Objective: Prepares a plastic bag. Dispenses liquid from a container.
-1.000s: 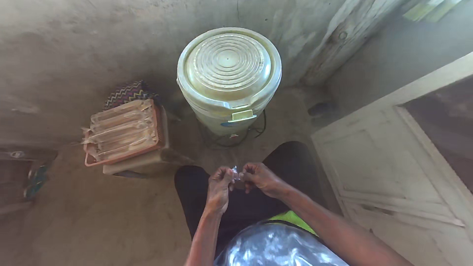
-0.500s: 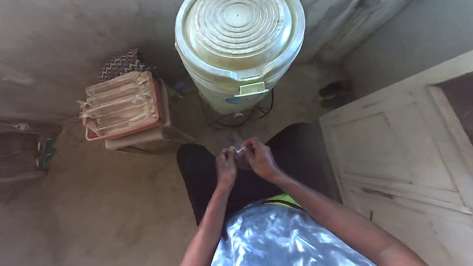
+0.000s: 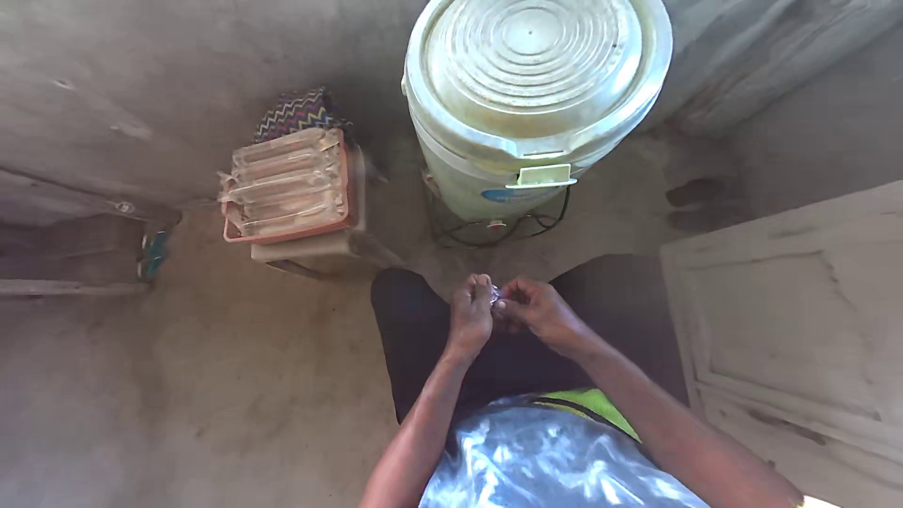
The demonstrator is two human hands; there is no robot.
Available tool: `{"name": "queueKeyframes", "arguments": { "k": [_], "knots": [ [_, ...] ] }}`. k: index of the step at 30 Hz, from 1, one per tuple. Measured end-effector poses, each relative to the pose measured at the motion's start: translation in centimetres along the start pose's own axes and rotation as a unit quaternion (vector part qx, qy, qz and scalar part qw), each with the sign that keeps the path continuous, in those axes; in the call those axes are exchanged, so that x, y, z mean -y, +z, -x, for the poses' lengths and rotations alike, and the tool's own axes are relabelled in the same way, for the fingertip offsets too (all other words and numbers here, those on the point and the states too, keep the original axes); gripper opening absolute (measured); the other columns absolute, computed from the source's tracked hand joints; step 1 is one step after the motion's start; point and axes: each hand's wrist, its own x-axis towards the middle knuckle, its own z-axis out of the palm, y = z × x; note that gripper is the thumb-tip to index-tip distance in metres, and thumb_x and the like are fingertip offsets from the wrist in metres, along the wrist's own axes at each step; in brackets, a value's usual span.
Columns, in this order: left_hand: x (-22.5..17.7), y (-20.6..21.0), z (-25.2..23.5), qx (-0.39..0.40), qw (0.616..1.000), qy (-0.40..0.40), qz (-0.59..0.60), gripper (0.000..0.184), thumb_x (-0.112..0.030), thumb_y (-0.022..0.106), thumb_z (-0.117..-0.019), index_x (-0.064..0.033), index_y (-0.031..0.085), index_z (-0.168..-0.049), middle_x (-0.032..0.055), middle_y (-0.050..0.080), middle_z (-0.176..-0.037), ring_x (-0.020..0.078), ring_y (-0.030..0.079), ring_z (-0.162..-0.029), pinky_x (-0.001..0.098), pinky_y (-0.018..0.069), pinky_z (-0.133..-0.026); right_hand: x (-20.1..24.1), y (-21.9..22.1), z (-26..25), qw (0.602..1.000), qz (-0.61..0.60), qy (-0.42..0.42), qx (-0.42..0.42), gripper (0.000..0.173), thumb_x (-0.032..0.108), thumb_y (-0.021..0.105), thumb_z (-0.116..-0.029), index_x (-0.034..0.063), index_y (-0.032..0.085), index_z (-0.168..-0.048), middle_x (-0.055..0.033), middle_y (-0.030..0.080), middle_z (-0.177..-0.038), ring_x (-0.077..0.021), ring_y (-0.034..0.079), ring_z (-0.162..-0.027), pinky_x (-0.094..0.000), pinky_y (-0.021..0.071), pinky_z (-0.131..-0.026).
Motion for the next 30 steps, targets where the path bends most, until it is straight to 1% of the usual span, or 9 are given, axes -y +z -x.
{"name": "queueKeyframes", "arguments": {
  "k": [2,4,6,11,15,21,24,26,30],
  "knots": [
    [-0.3,-0.9,0.5,0.047,0.999,-0.025,0.005,0.022,-0.013,0.045,-0.1073,-0.0071,0.057,-0.09,-0.0058,0.052,-0.069,0.0013,0.049,-0.057,0.0184,0.0427,-0.053,-0.1,-0.6,-0.2,0.997,0.073,0.0,0.001,0.015,0.011,0.069,-0.0956,-0.0006,0.064,-0.103,-0.0055,0.065,-0.083,-0.0119,0.065,-0.067,-0.0289,0.0581,-0.064],
    [-0.5,-1.5,1.0,0.096,0.993,-0.071,-0.011,0.008,-0.01,0.057,-0.102,-0.0023,0.056,-0.104,-0.0017,0.057,-0.076,0.0032,0.05,-0.059,0.0196,0.0423,-0.054,0.5,-0.4,0.0,0.974,0.225,-0.018,-0.035,0.02,0.01,0.064,-0.0979,-0.004,0.066,-0.112,-0.0149,0.069,-0.095,-0.0229,0.067,-0.083,-0.0409,0.0566,-0.079],
    [0.0,-1.6,1.3,0.09,0.988,-0.122,-0.029,0.019,-0.006,0.062,-0.0985,0.0,0.054,-0.115,0.0016,0.059,-0.079,0.0056,0.052,-0.059,0.0212,0.0443,-0.055,0.9,0.1,-0.2,0.959,0.271,-0.033,-0.08,0.026,0.01,0.06,-0.0997,-0.0064,0.063,-0.119,-0.0207,0.07,-0.101,-0.0298,0.069,-0.09,-0.047,0.0562,-0.085],
    [2.5,-1.4,1.2,-0.018,0.983,-0.185,0.002,0.01,-0.007,0.054,-0.1029,0.0013,0.058,-0.106,0.0048,0.059,-0.077,0.0098,0.054,-0.056,0.0242,0.0482,-0.053,0.9,1.8,-1.1,0.995,-0.021,0.072,-0.063,0.014,0.004,0.059,-0.1018,-0.0023,0.058,-0.115,-0.0057,0.063,-0.082,-0.0101,0.059,-0.057,-0.0257,0.0543,-0.055],
    [2.2,-1.7,0.9,-0.043,0.974,-0.198,0.098,0.006,-0.004,0.054,-0.1025,-0.0004,0.057,-0.106,0.004,0.06,-0.074,0.0093,0.054,-0.056,0.0236,0.0478,-0.052,-0.3,1.7,-0.6,0.973,-0.21,0.089,0.024,0.011,0.006,0.049,-0.1035,0.0049,0.055,-0.112,0.0,0.055,-0.072,-0.0076,0.049,-0.049,-0.0235,0.0478,-0.047],
    [-0.1,-1.5,1.4,0.025,0.97,-0.199,0.138,0.01,0.002,0.05,-0.1006,-0.0029,0.053,-0.109,0.0014,0.057,-0.075,0.0037,0.044,-0.049,0.0173,0.0378,-0.044,-0.6,0.6,-1.3,0.982,0.149,0.043,-0.111,0.027,0.012,0.061,-0.0995,-0.0037,0.061,-0.122,-0.0135,0.066,-0.094,-0.0191,0.063,-0.071,-0.0378,0.0557,-0.065],
    [0.8,-0.6,1.8,0.029,0.986,-0.167,0.003,0.009,-0.004,0.059,-0.0987,-0.0004,0.057,-0.107,0.0025,0.057,-0.078,0.006,0.05,-0.055,0.0208,0.0443,-0.05,0.0,1.2,-1.3,0.986,0.086,0.059,-0.126,0.023,0.01,0.056,-0.101,-0.0033,0.062,-0.118,-0.0093,0.065,-0.086,-0.0132,0.06,-0.062,-0.0312,0.054,-0.059],
    [1.6,-0.8,1.5,-0.008,0.984,-0.141,-0.11,0.021,-0.007,0.064,-0.098,0.0057,0.06,-0.114,0.0111,0.065,-0.091,0.0134,0.062,-0.072,0.0304,0.054,-0.067,-0.3,1.4,-0.9,0.992,0.025,0.083,-0.087,0.018,0.009,0.053,-0.101,-0.0027,0.061,-0.112,-0.0045,0.058,-0.077,-0.0094,0.053,-0.054,-0.0261,0.0481,-0.051],
    [2.6,-1.1,1.1,-0.048,0.977,-0.108,-0.177,0.023,-0.007,0.068,-0.0956,0.0035,0.061,-0.115,0.0079,0.066,-0.085,0.0106,0.062,-0.068,0.0267,0.052,-0.062,-0.6,1.4,-0.5,0.992,-0.027,0.116,-0.049,0.013,0.012,0.054,-0.1032,0.0006,0.06,-0.103,-0.0017,0.053,-0.073,-0.0083,0.048,-0.05,-0.0235,0.043,-0.047]
  ]
}}
